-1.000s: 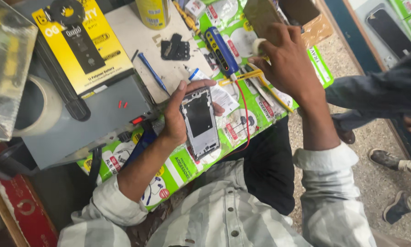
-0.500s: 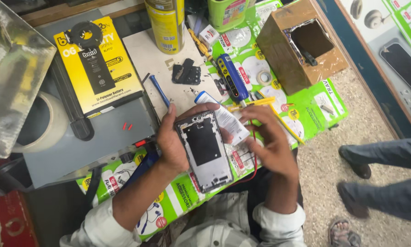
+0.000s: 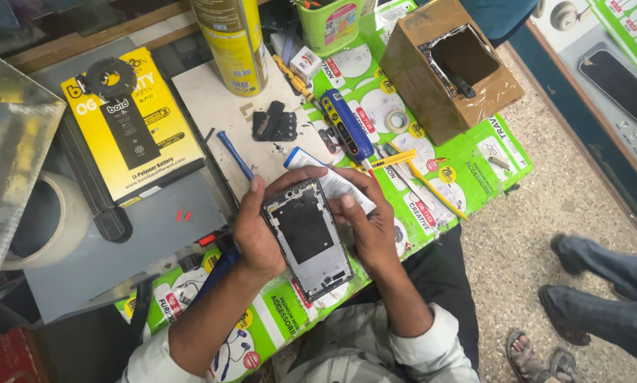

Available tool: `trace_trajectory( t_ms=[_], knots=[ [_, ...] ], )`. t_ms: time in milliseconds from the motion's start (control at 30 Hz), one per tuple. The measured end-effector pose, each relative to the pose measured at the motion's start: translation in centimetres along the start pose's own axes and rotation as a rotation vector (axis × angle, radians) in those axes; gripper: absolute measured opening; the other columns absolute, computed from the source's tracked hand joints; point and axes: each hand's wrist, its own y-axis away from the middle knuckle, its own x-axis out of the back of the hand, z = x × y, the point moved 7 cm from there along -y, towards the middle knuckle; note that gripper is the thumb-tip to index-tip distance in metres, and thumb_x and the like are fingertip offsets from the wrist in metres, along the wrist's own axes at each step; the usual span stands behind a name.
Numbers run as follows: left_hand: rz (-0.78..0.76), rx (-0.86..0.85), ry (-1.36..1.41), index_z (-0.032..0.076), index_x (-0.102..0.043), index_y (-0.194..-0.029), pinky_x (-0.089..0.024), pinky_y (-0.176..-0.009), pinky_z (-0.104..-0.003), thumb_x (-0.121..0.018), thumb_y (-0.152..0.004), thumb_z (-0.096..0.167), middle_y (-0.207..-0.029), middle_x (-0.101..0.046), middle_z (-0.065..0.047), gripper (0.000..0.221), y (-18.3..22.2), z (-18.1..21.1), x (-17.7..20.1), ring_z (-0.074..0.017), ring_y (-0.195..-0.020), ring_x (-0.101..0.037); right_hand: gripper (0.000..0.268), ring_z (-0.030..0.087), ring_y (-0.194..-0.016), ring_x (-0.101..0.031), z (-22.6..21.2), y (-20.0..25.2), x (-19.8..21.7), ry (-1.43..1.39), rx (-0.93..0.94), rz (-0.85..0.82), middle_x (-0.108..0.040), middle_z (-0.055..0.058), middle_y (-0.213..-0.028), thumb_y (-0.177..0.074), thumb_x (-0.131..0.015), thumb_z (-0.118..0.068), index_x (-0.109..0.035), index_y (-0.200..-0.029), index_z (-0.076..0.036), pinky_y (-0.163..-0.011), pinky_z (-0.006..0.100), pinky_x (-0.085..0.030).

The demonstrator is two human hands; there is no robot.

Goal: The person applies adhesive from a tube along the inner edges of a disassembled smartphone frame. They rotate the phone to cover multiple sides and continue applying adhesive in a continuous line around the perimeter.

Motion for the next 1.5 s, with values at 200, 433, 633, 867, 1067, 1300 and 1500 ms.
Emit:
trace_trajectory(
  t_ms=[200, 433, 633, 867, 1067, 1300, 1500],
  knots=[
    [-0.176, 0.029, -0.116, -0.011, -0.052, -0.144, -0.057, -0.098, -0.044, -0.037, -0.108, 0.063, -0.111, -0.069, -0.031, 0.084, 0.1, -0.5, -1.2, -0.035, -0.1, -0.071, 0.042, 0.009, -0.062, -0.053, 1.7, -0.1, 1.1, -0.396, -0.022, 0.152, -0.06, 0.009, -0.088, -0.11, -0.065, -0.022, -0.055, -0.14, 0.005, -0.051, 0.022, -0.041],
    [-0.088, -0.082, -0.127, -0.01, -0.053, -0.141, -0.057, -0.094, -0.044, -0.035, -0.106, 0.062, -0.129, -0.066, -0.024, 0.082, -0.1, 0.0, -1.2, -0.031, -0.102, -0.07, 0.047, 0.023, -0.086, -0.076, -1.1, -0.9, 5.0, -0.439, 0.06, 0.431, -0.069, 0.02, -0.12, -0.107, -0.052, -0.029, -0.05, -0.14, 0.004, -0.067, 0.023, -0.062],
    [0.018, -0.14, -0.036, -0.005, -0.056, -0.137, -0.058, -0.089, -0.044, -0.029, -0.109, 0.061, -0.109, -0.065, -0.017, 0.077, -0.4, 0.2, -0.3, -0.0316, -0.095, -0.07, 0.04, 0.018, -0.08, -0.072, -1.5, -0.5, 6.0, -0.499, 0.144, 0.451, -0.069, 0.016, -0.112, -0.108, -0.057, -0.027, -0.053, -0.133, 0.003, -0.067, 0.021, -0.06],
    [0.172, -0.223, 0.02, -0.003, -0.058, -0.129, -0.058, -0.083, -0.042, -0.024, -0.107, 0.063, -0.098, -0.063, -0.011, 0.078, -0.7, 0.3, 1.2, -0.0291, -0.088, -0.07, 0.02, 0.01, -0.07, -0.061, -1.1, -0.2, 4.9, -1.212, 0.088, 0.207, -0.068, 0.009, -0.107, -0.117, -0.057, -0.018, -0.057, -0.128, -0.001, -0.059, 0.017, -0.049],
    [0.05, -0.214, -0.082, -0.003, -0.057, -0.133, -0.056, -0.087, -0.038, -0.024, -0.109, 0.065, -0.105, -0.063, -0.011, 0.079, -0.4, -0.8, 0.9, -0.0239, -0.092, -0.068, 0.029, 0.012, -0.068, -0.064, -0.7, 2.7, 0.7, -1.22, 0.035, -0.006, -0.064, 0.019, -0.103, -0.116, -0.051, -0.033, -0.05, -0.122, -0.005, -0.066, 0.017, -0.055],
    [0.027, -0.205, -0.154, -0.002, -0.053, -0.132, -0.054, -0.09, -0.034, -0.021, -0.108, 0.068, -0.109, -0.063, -0.012, 0.081, 0.1, -0.8, 0.7, -0.0167, -0.095, -0.063, 0.057, 0.031, -0.095, -0.07, 0.8, 5.7, -1.2, -0.265, 0.353, 0.283, -0.064, 0.021, -0.118, -0.11, -0.056, -0.049, -0.05, -0.14, 0.0, -0.077, 0.037, -0.062],
    [-0.008, -0.231, -0.093, -0.004, -0.053, -0.129, -0.053, -0.087, -0.031, -0.022, -0.11, 0.071, -0.104, -0.06, -0.011, 0.083, 0.1, -0.8, 0.2, -0.0167, -0.092, -0.061, 0.061, 0.028, -0.115, -0.066, 2.7, 6.6, -1.3, 0.042, 0.454, 0.267, -0.063, 0.02, -0.125, -0.113, -0.054, -0.054, -0.05, -0.137, 0.002, -0.108, 0.04, -0.052]
  ],
)
